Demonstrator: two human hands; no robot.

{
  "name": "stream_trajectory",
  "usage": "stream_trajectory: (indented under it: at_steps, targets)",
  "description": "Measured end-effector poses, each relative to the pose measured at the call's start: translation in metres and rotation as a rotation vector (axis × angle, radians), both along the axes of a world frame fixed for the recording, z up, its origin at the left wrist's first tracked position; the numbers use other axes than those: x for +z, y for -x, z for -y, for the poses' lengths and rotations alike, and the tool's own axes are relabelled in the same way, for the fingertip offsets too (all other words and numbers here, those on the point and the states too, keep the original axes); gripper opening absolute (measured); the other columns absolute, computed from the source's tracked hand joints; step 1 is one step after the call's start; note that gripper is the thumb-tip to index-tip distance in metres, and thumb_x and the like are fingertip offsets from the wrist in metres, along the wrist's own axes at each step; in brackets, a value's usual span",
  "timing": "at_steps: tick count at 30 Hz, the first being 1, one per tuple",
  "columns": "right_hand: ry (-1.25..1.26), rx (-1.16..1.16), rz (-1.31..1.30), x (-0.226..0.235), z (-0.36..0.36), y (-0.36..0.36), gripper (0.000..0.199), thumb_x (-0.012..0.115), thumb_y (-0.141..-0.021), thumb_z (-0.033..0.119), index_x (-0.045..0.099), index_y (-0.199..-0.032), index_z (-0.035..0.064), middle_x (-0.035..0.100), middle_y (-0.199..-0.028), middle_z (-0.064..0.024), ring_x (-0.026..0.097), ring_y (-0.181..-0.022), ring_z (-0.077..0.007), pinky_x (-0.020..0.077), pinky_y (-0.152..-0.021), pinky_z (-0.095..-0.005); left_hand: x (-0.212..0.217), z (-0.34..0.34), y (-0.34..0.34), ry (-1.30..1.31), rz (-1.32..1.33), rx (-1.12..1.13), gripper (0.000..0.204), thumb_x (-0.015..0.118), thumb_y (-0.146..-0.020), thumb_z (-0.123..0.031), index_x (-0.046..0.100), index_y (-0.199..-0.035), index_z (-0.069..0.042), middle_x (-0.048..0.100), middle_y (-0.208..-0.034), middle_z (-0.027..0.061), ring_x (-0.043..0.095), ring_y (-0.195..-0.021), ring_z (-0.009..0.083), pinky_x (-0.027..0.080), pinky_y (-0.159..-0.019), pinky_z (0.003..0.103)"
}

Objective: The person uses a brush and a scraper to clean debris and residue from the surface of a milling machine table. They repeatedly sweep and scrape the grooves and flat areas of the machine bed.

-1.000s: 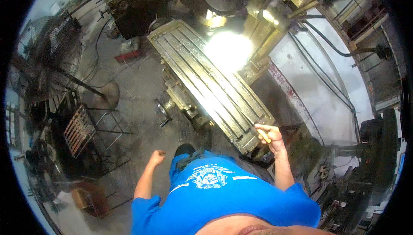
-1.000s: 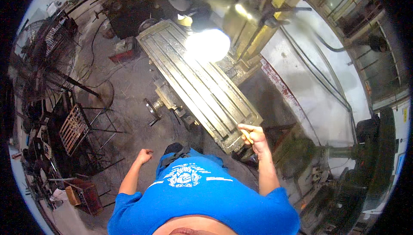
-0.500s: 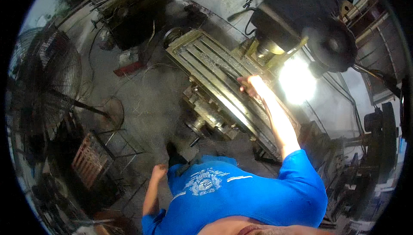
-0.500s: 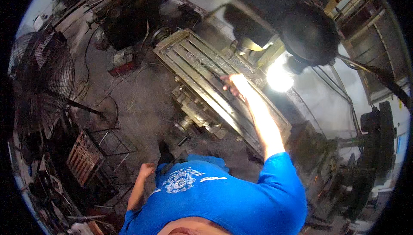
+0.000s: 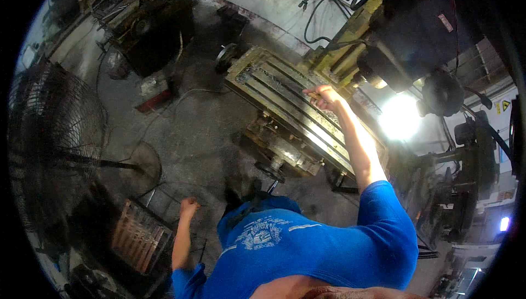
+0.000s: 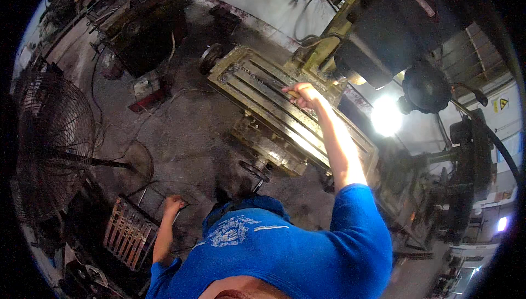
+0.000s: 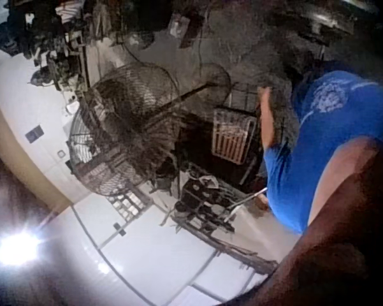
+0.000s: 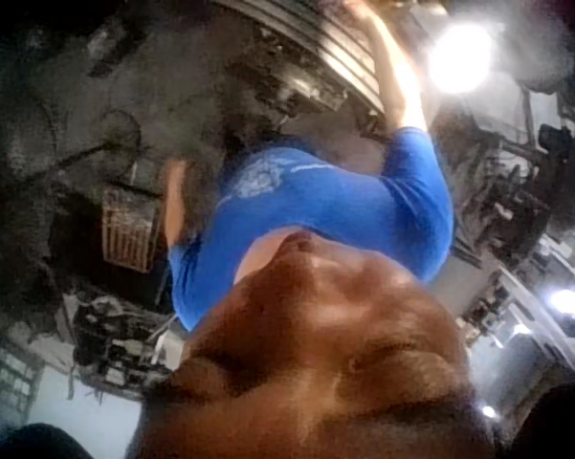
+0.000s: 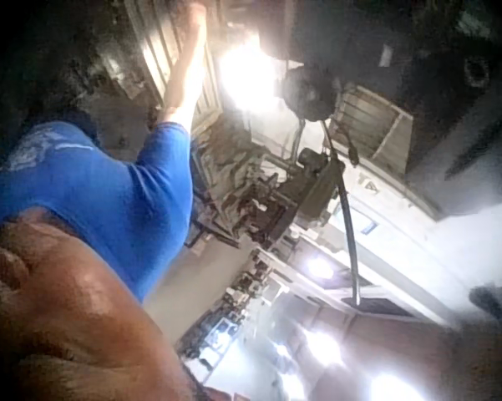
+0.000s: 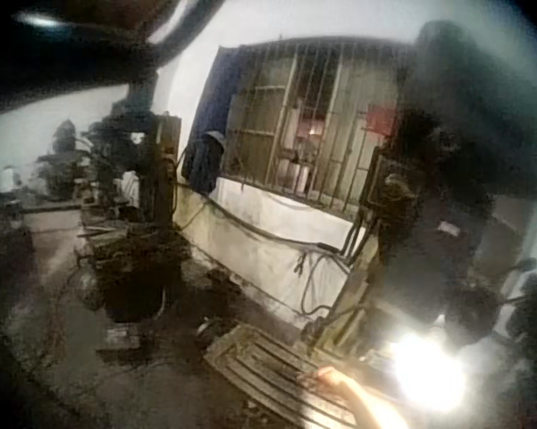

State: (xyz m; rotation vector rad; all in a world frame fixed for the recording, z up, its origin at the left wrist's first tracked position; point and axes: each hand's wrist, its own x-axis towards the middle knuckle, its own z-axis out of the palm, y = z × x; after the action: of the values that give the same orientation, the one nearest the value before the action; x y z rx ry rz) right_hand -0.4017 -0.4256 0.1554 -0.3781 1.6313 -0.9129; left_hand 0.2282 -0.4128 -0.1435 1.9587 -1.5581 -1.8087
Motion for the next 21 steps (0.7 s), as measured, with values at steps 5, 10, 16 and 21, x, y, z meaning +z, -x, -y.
stream_trajectory:
  at_steps: [5, 10, 16, 21]
  targets:
    - [0.120, 0.063, -0.110, 0.001, 0.043, -0.029, 0.034, 0.038, -0.083, 0.019, 0.060, -0.103, 0.0048, 0.049, -0.058, -0.0048, 0.028, -0.035, -0.0037, 0.0209, -0.032, -0.0186, 0.065, 0.006, 0.055, 0.268, 0.119, -0.317, 0.036, 0.056, -0.072, -0.009, 0.057, -0.107, 0.000, 0.064, -0.092, 0.0153, 0.061, -0.084, 0.0264, 0.047, -0.074, 0.035]
    - [0.219, 0.147, -0.202, 0.010, 0.042, -0.048, 0.029, 0.042, -0.081, 0.016, 0.063, -0.097, 0.0058, 0.044, -0.052, -0.0001, 0.031, -0.038, -0.0042, 0.0227, -0.034, -0.0190, 0.040, 0.016, 0.043, 0.163, 0.033, -0.256, 0.037, 0.056, -0.072, -0.011, 0.057, -0.108, 0.000, 0.064, -0.089, 0.0146, 0.061, -0.082, 0.0247, 0.047, -0.072, 0.033]
    - [0.471, 0.391, -0.817, 0.004, -0.004, -0.076, 0.030, 0.052, -0.064, 0.012, 0.067, -0.089, 0.0050, 0.064, -0.078, -0.0150, 0.055, -0.053, -0.0170, 0.0456, -0.054, -0.0279, 0.024, 0.031, 0.051, 0.092, 0.004, -0.263, 0.036, 0.054, -0.072, -0.011, 0.059, -0.106, -0.001, 0.064, -0.086, 0.0143, 0.062, -0.074, 0.0225, 0.049, -0.067, 0.033]
    - [0.228, 0.417, -0.959, 0.012, -0.011, -0.114, 0.039, 0.054, -0.063, 0.016, 0.063, -0.100, 0.0072, 0.062, -0.080, -0.0167, 0.061, -0.070, -0.0255, 0.0483, -0.066, -0.0319, -0.007, 0.074, 0.074, 0.143, 0.032, -0.474, 0.034, 0.054, -0.071, -0.012, 0.060, -0.104, -0.004, 0.064, -0.086, 0.0160, 0.062, -0.074, 0.0260, 0.049, -0.066, 0.035]
